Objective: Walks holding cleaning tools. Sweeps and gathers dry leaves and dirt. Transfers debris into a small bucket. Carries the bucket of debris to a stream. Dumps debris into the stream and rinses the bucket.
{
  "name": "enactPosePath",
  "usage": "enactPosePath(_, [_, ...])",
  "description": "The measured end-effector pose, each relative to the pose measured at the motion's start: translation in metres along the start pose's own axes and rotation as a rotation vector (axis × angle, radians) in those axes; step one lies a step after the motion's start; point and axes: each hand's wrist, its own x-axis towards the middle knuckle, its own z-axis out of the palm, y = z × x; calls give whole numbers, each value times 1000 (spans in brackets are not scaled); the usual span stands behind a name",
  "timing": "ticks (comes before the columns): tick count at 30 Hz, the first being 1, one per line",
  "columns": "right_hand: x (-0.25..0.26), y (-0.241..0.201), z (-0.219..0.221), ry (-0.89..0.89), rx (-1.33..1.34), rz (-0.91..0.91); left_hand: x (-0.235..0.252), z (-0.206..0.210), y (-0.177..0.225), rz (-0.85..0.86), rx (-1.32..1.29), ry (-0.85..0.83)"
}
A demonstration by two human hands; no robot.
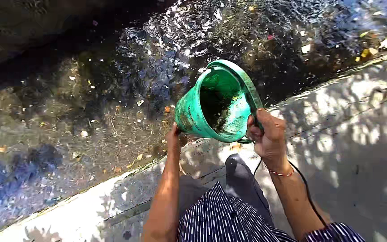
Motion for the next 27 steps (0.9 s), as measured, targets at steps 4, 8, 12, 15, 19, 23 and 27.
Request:
enactPosePath(4, [0,11,21,10,49,92,-2,-46,13,70,145,13])
enactPosePath(8, [8,13,20,22,20,119,-6,-49,11,58,198,-4])
enactPosePath(12, [25,25,18,60,56,217,-13,-50,25,19,235,80])
enactPosePath(15, [35,48,9,68,74,274,-28,-52,42,102,356,123])
enactPosePath(19, [49,75,-20,110,222,398,-56,-30,76,430,689,124])
enactPosePath(23, [61,75,-37,100,507,509,-105,5,137,663,1068,219])
enactPosePath(27, [60,30,-48,48,776,571,-163,33,198,919,1205,245])
